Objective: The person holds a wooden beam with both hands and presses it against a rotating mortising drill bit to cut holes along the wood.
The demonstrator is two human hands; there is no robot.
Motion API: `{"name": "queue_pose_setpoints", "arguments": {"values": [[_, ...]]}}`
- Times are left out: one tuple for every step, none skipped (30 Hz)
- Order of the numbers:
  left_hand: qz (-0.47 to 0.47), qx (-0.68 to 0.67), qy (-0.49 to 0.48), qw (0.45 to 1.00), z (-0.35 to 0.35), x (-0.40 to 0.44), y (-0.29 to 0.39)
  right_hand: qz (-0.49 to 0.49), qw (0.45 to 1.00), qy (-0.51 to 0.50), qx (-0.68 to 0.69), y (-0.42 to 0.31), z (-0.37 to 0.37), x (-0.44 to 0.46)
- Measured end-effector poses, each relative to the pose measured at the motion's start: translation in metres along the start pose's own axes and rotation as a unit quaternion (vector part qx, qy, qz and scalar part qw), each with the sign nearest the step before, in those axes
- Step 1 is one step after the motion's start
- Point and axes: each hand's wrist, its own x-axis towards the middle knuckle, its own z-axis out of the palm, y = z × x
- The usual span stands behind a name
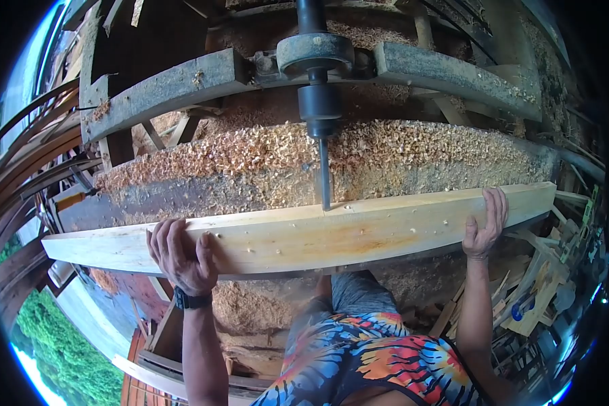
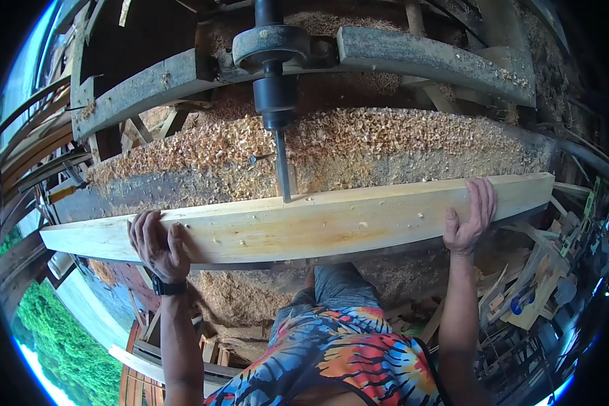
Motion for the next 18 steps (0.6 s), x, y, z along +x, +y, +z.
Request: {"name": "queue_pose_setpoints", "arguments": {"values": [[0.002, 0.003, -0.001, 1.0, 0.0, 0.0, 0.0, 0.0, 1.0, -0.001, -0.001, 0.0, 0.0, 0.0], [0.004, 0.005, -0.001, 1.0, 0.0, 0.0, -0.001, 0.001, 1.0, -0.002, -0.001, 0.0, 0.0, 0.0], [0.007, 0.008, -0.001, 1.0, 0.0, 0.0, -0.002, 0.001, 1.0, -0.002, -0.002, 0.0, 0.0, 0.001], [0.008, 0.007, 0.002, 1.0, 0.001, 0.001, -0.001, 0.0, 1.0, 0.0, -0.003, 0.001, 0.001, 0.001], [0.008, 0.005, 0.005, 1.0, 0.001, 0.002, -0.001, -0.002, 1.0, 0.002, -0.005, 0.002, 0.002, 0.002], [0.009, 0.004, 0.008, 1.0, 0.001, 0.002, 0.0, -0.004, 1.0, 0.004, -0.006, 0.002, 0.002, 0.001], [0.009, 0.003, 0.013, 1.0, 0.001, 0.002, -0.001, -0.005, 1.0, 0.005, -0.006, 0.003, 0.002, 0.001], [0.01, 0.002, 0.02, 1.0, 0.003, 0.001, -0.002, -0.007, 1.0, 0.007, -0.006, 0.004, 0.003, 0.002], [0.012, 0.0, 0.028, 1.0, 0.004, 0.002, -0.004, -0.009, 1.0, 0.01, -0.007, 0.004, 0.003, 0.003], [0.013, -0.001, 0.031, 0.999, 0.005, 0.002, -0.004, -0.009, 1.0, 0.012, -0.004, 0.004, 0.004, 0.004], [0.014, -0.002, 0.034, 0.999, 0.005, 0.002, -0.005, -0.009, 1.0, 0.014, -0.002, 0.003, 0.004, 0.005], [0.015, -0.004, 0.036, 0.999, 0.006, 0.002, -0.005, -0.009, 1.0, 0.015, 0.0, 0.002, 0.004, 0.006], [0.015, -0.003, 0.037, 0.999, 0.006, 0.003, -0.005, -0.01, 1.0, 0.017, -0.003, 0.002, 0.004, 0.007], [0.014, -0.002, 0.038, 0.999, 0.006, 0.004, -0.004, -0.011, 1.0, 0.018, -0.006, 0.002, 0.004, 0.009], [0.013, 0.0, 0.039, 0.999, 0.006, 0.004, -0.004, -0.012, 1.0, 0.019, -0.009, 0.002, 0.004, 0.011], [0.01, 0.0, 0.041, 0.999, 0.006, 0.005, -0.004, -0.013, 1.0, 0.021, -0.008, 0.003, 0.005, 0.013], [0.008, 0.0, 0.041, 0.999, 0.006, 0.006, -0.003, -0.013, 1.0, 0.022, -0.007, 0.004, 0.005, 0.014], [0.005, 0.0, 0.041, 0.999, 0.007, 0.007, -0.003, -0.012, 1.0, 0.024, -0.006, 0.004, 0.006, 0.015]]}}
